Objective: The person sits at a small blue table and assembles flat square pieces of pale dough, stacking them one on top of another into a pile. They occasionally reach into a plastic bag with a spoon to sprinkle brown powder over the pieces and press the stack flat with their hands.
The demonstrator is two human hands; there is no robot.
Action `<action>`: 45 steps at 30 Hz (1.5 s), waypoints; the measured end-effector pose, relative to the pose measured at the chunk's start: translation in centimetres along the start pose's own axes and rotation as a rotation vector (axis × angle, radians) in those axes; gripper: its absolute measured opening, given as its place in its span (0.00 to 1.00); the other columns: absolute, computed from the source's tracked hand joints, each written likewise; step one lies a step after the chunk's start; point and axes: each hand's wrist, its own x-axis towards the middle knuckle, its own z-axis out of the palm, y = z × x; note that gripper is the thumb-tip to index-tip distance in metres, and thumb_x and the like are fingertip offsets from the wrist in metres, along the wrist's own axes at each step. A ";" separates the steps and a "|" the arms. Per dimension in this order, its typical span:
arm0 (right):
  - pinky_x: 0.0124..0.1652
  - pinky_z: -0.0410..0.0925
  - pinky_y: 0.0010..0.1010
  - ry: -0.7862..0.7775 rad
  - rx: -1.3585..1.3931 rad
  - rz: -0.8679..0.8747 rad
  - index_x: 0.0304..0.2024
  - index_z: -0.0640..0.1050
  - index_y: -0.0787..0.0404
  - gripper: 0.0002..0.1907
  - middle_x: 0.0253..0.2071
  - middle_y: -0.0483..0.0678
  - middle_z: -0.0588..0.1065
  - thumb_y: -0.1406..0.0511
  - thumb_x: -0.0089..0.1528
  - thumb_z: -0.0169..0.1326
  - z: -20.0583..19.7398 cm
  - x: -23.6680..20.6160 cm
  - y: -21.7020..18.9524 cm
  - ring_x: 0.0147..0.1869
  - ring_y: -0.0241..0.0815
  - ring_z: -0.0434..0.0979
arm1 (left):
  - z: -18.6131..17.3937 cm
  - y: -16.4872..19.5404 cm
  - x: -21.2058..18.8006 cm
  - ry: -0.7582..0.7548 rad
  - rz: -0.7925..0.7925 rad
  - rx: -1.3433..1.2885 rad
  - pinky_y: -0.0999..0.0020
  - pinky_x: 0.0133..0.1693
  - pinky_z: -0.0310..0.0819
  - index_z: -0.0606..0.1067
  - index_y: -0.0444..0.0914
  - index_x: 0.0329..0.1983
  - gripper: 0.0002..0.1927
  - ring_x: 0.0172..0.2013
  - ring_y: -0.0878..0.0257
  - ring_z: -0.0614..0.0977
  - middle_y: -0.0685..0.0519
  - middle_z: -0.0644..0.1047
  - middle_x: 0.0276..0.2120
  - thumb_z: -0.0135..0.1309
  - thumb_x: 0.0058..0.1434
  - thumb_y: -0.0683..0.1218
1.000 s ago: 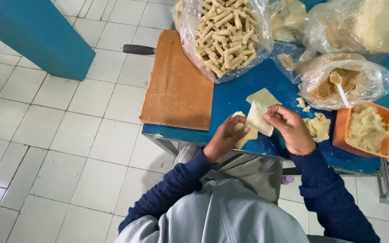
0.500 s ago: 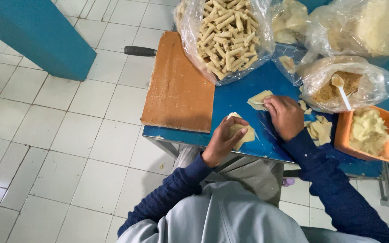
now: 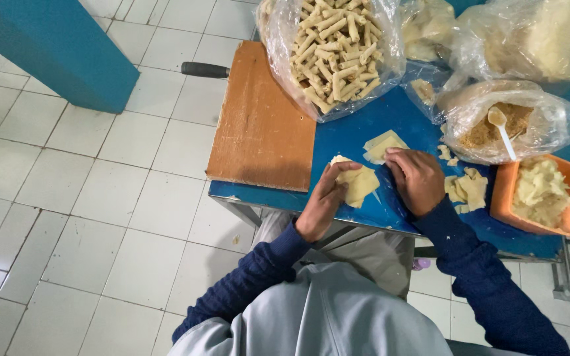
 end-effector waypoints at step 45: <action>0.33 0.67 0.20 -0.102 0.554 0.503 0.39 0.76 0.66 0.05 0.31 0.39 0.78 0.68 0.65 0.55 -3.0 -3.7 -4.4 0.32 0.26 0.75 | 3.0 2.4 0.4 0.085 0.401 0.656 0.60 0.49 0.68 0.71 0.36 0.47 0.25 0.45 0.47 0.73 0.47 0.75 0.42 0.70 0.53 0.47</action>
